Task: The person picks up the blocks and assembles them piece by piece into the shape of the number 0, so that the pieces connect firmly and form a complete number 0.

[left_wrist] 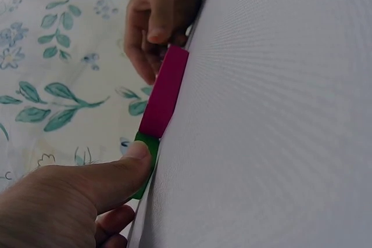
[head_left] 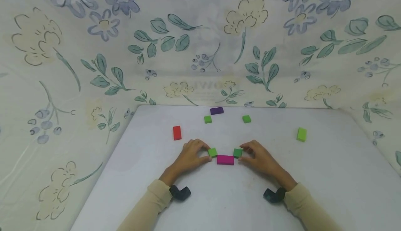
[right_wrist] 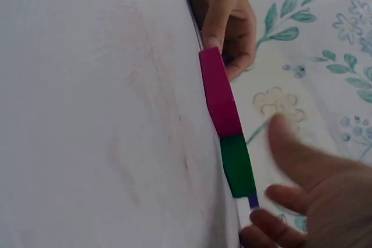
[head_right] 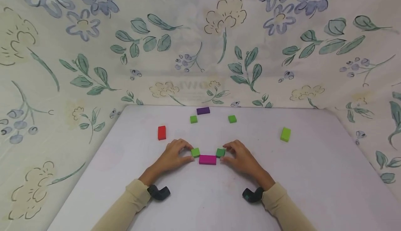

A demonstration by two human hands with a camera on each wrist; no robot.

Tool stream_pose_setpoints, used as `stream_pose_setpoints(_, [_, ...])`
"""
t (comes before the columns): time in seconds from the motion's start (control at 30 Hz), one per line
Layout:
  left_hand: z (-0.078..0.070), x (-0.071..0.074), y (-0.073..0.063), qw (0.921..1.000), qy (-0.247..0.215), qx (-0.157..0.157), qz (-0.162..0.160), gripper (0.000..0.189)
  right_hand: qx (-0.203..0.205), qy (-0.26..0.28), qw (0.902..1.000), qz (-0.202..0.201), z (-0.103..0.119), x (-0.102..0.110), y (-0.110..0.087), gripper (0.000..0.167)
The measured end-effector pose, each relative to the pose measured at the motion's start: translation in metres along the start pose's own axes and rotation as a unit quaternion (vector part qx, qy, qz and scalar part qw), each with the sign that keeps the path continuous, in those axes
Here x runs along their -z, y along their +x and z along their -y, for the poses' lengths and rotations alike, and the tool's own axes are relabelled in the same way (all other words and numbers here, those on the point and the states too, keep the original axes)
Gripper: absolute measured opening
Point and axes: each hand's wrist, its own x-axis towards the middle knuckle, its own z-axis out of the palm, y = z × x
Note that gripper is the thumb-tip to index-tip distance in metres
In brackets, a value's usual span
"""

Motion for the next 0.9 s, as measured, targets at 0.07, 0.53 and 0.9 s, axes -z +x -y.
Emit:
stream_pose_setpoints(0.07, [0.001, 0.0, 0.0, 1.0, 0.001, -0.005, -0.003, 0.034, -0.023, 0.024, 0.9994, 0.001, 0.002, 0.006, 0.001, 0.041])
stream_pose_setpoints(0.53, [-0.002, 0.0, -0.001, 1.0, -0.003, -0.005, -0.001, 0.038, -0.138, 0.024, 0.988, -0.067, -0.037, 0.099, -0.017, 0.048])
stream_pose_setpoints(0.9, [0.002, 0.0, -0.003, 1.0, 0.002, -0.007, 0.0, 0.037, -0.178, -0.067, 0.9767, -0.099, -0.089, 0.145, -0.037, 0.05])
